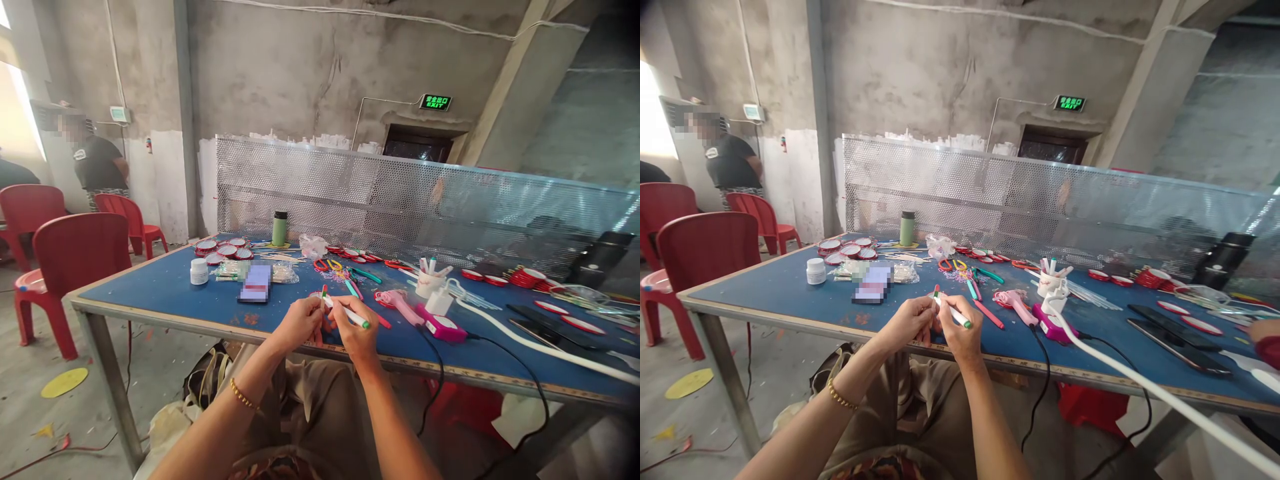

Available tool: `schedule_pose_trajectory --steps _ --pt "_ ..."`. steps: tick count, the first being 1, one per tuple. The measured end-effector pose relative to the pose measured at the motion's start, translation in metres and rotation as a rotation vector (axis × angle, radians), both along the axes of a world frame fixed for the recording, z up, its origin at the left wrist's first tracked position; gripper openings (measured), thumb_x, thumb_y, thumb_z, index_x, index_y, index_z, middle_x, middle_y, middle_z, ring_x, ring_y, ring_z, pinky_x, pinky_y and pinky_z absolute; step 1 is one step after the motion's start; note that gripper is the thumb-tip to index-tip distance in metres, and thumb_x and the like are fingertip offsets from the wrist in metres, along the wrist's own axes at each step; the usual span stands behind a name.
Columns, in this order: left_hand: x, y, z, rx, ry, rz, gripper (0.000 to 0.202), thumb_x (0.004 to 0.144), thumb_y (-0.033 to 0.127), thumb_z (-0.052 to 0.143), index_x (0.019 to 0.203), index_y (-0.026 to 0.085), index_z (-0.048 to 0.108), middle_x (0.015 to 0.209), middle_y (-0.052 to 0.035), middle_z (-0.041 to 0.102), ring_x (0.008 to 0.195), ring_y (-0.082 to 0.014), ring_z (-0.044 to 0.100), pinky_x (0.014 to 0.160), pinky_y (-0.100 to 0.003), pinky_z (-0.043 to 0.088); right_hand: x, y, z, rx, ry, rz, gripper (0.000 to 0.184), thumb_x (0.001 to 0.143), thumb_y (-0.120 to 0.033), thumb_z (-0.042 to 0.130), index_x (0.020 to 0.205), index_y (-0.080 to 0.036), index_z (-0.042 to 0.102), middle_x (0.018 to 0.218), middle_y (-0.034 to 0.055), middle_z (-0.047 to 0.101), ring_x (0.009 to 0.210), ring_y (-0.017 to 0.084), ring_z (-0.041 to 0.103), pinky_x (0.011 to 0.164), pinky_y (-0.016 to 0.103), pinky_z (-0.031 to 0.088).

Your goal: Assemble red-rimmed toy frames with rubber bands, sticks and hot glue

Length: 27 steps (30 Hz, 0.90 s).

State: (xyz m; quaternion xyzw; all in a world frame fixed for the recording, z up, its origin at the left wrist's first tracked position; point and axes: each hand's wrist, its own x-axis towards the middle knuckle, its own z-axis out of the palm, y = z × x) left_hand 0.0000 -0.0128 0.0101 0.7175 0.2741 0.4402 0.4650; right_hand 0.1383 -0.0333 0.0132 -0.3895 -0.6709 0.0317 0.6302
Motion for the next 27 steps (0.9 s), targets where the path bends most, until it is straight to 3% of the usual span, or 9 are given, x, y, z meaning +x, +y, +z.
schedule_pose_trajectory --steps 27 --pt "-0.0001 -0.0001 0.0005 -0.017 0.001 -0.001 0.016 0.085 0.028 0.042 0.072 0.018 0.045 0.064 0.0009 0.064 0.04 -0.0101 0.059 0.037 -0.017 0.036 0.0005 0.0017 -0.0015 -0.021 0.015 -0.004 0.021 0.089 -0.032 0.056 0.075 -0.019 0.064 0.06 -0.0004 0.064 0.049 0.013 0.059 0.048 0.023 0.048"
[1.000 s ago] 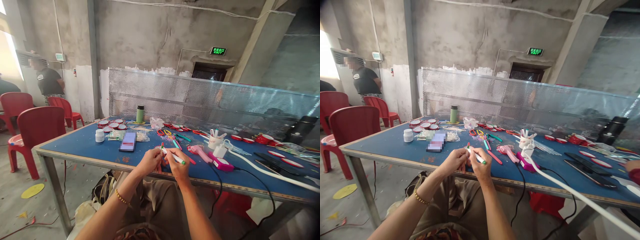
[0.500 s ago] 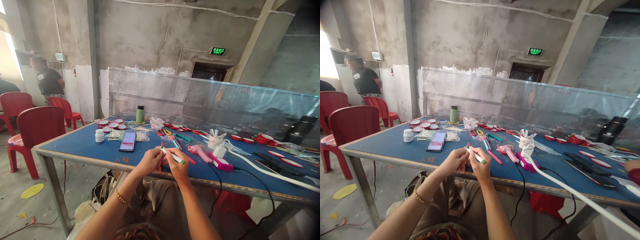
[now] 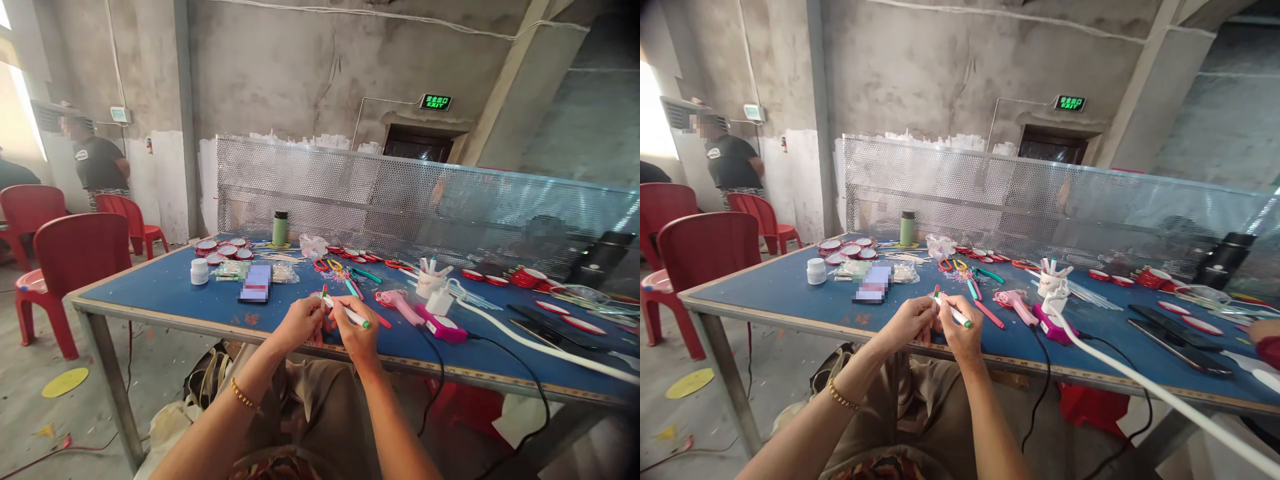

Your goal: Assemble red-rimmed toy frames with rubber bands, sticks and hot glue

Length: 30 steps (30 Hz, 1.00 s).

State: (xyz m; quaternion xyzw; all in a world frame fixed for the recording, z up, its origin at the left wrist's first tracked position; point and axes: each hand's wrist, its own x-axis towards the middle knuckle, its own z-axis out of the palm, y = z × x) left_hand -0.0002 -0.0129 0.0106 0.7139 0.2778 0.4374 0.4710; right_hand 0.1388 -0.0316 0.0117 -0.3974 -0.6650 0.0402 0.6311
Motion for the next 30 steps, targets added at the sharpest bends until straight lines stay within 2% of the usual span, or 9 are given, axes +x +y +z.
schedule_pose_trajectory --steps 6,12,15,18,23,26,30 --pt "0.0 0.0 0.0 0.005 0.014 0.0 0.023 0.088 0.036 0.043 0.074 0.018 0.049 0.066 0.0001 0.065 0.04 -0.0102 0.059 0.037 -0.018 0.036 -0.002 -0.004 0.004 0.002 -0.008 0.009 0.019 0.089 -0.031 0.057 0.078 -0.019 0.065 0.064 0.0003 0.066 0.05 0.013 0.061 0.049 0.024 0.049" --pt "-0.001 0.001 -0.002 -0.062 -0.033 -0.03 0.028 0.089 0.044 0.044 0.087 0.017 0.053 0.068 -0.001 0.067 0.039 -0.01 0.057 0.037 -0.018 0.035 -0.002 -0.008 0.006 0.039 0.241 0.019 0.018 0.09 -0.034 0.059 0.094 -0.018 0.067 0.065 -0.0011 0.066 0.047 0.011 0.059 0.048 0.024 0.05" --pt "-0.001 0.002 -0.002 -0.064 -0.036 -0.046 0.034 0.09 0.049 0.044 0.089 0.016 0.053 0.068 -0.002 0.068 0.038 -0.0095 0.057 0.037 -0.018 0.033 0.005 -0.011 0.005 0.055 0.294 -0.004 0.019 0.09 -0.035 0.06 0.096 -0.018 0.068 0.07 0.0 0.066 0.051 0.012 0.06 0.052 0.025 0.052" --pt "-0.001 0.002 -0.002 -0.074 -0.025 -0.032 0.036 0.09 0.05 0.044 0.089 0.015 0.053 0.068 -0.0027 0.068 0.037 -0.0086 0.055 0.037 -0.018 0.032 0.024 -0.018 0.004 0.048 0.297 -0.063 0.02 0.089 -0.036 0.063 0.094 -0.018 0.07 0.075 0.0027 0.068 0.058 0.014 0.063 0.056 0.027 0.054" --pt "-0.001 0.0 -0.001 -0.057 0.0 0.008 0.035 0.089 0.049 0.044 0.088 0.015 0.053 0.07 -0.0033 0.069 0.036 -0.0081 0.055 0.036 -0.017 0.032 0.073 -0.044 0.006 -0.083 0.206 -0.118 0.03 0.086 -0.042 0.065 0.106 -0.021 0.071 0.091 0.0067 0.071 0.071 0.019 0.067 0.063 0.033 0.058" --pt "-0.002 -0.001 -0.002 -0.053 0.007 0.005 0.033 0.089 0.046 0.044 0.088 0.015 0.052 0.07 -0.0032 0.069 0.036 -0.0082 0.055 0.036 -0.017 0.032 0.097 -0.06 0.008 -0.157 0.228 -0.098 0.034 0.088 -0.045 0.061 0.112 -0.021 0.07 0.098 0.0092 0.072 0.077 0.021 0.068 0.066 0.034 0.058" --pt "-0.003 -0.002 -0.002 -0.031 0.01 0.022 0.032 0.089 0.045 0.045 0.088 0.014 0.053 0.072 -0.0039 0.07 0.037 -0.0075 0.055 0.036 -0.017 0.031 0.111 -0.069 0.012 -0.222 0.359 -0.054 0.043 0.088 -0.045 0.061 0.124 -0.02 0.062 0.096 0.0095 0.074 0.066 0.019 0.069 0.062 0.033 0.058"
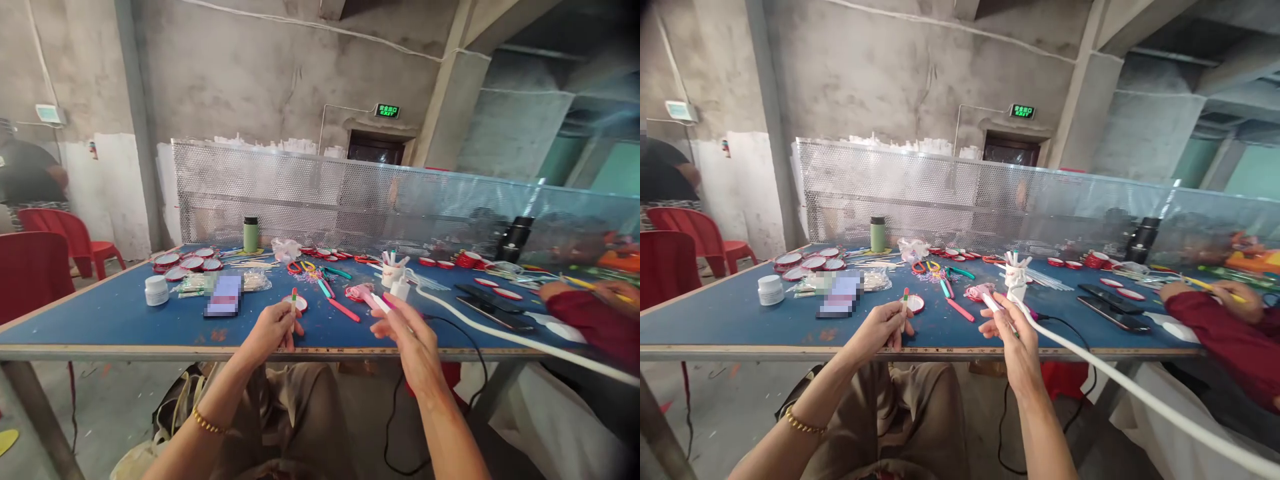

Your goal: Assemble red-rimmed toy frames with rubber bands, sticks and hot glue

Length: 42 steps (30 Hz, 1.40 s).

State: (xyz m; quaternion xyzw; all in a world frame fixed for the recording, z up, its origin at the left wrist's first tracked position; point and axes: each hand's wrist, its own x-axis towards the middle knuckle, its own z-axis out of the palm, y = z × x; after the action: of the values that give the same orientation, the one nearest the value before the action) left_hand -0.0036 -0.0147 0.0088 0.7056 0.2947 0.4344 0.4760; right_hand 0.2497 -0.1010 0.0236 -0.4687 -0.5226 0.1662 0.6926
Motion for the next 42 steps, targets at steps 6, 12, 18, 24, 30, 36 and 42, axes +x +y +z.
schedule_pose_trajectory --steps 6,12,18,24,30,36,42 --pt "-0.001 -0.001 0.001 -0.003 0.021 0.006 0.031 0.09 0.044 0.044 0.088 0.014 0.053 0.071 -0.0038 0.069 0.037 -0.0071 0.055 0.037 -0.017 0.033 -0.004 0.019 0.008 -0.032 -0.224 -0.076 0.033 0.087 -0.047 0.061 0.101 -0.017 0.063 0.086 0.0082 0.074 0.056 0.017 0.068 0.057 0.03 0.056" --pt "-0.001 -0.001 0.0 0.0 0.015 0.004 0.03 0.09 0.042 0.043 0.089 0.014 0.052 0.072 -0.0043 0.069 0.036 -0.007 0.054 0.037 -0.017 0.033 -0.009 0.048 0.008 0.049 -0.419 -0.223 0.024 0.089 -0.037 0.053 0.093 -0.017 0.066 0.069 0.0041 0.069 0.049 0.015 0.061 0.047 0.025 0.048" --pt "0.0 0.001 -0.002 -0.003 0.01 -0.002 0.032 0.091 0.044 0.043 0.089 0.014 0.053 0.072 -0.0044 0.07 0.037 -0.0074 0.055 0.036 -0.016 0.032 -0.009 0.072 0.018 -0.005 -0.584 -0.231 0.031 0.088 -0.024 0.049 0.116 -0.018 0.062 0.088 0.0058 0.075 0.079 0.02 0.071 0.073 0.03 0.053" --pt "0.001 0.002 -0.002 -0.012 0.001 -0.016 0.029 0.091 0.04 0.04 0.09 0.014 0.053 0.07 -0.0028 0.068 0.036 -0.0078 0.056 0.036 -0.016 0.033 -0.009 0.102 0.044 -0.279 -0.941 -0.393 0.025 0.089 -0.012 0.051 0.107 -0.019 0.065 0.096 0.0053 0.076 0.092 0.018 0.071 0.08 0.027 0.049" --pt "0.001 0.002 -0.001 -0.013 -0.006 -0.018 0.029 0.09 0.042 0.042 0.09 0.015 0.053 0.07 -0.0023 0.068 0.036 -0.0078 0.055 0.036 -0.016 0.033 -0.011 0.123 0.06 -0.479 -1.161 -0.546 0.023 0.093 -0.015 0.047 0.105 -0.013 0.065 0.099 0.0168 0.073 0.097 0.028 0.068 0.083 0.035 0.042" --pt "0.002 0.003 -0.003 -0.011 -0.01 -0.015 0.03 0.091 0.043 0.042 0.089 0.015 0.053 0.07 -0.0032 0.069 0.036 -0.0079 0.055 0.035 -0.016 0.033 -0.022 0.141 0.064 -0.571 -1.27 -0.616 0.028 0.087 -0.007 0.044 0.096 -0.01 0.07 0.096 0.0208 0.073 0.097 0.029 0.068 0.096 0.044 0.029" --pt "0.001 0.004 -0.004 0.018 -0.004 -0.022 0.029 0.092 0.04 0.042 0.087 0.015 0.053 0.069 -0.0029 0.069 0.037 -0.0082 0.056 0.036 -0.017 0.034 -0.031 0.151 0.053 -0.625 -1.361 -0.592 0.029 0.086 -0.006 0.045 0.098 -0.01 0.071 0.096 0.0198 0.074 0.095 0.028 0.068 0.096 0.044 0.026"
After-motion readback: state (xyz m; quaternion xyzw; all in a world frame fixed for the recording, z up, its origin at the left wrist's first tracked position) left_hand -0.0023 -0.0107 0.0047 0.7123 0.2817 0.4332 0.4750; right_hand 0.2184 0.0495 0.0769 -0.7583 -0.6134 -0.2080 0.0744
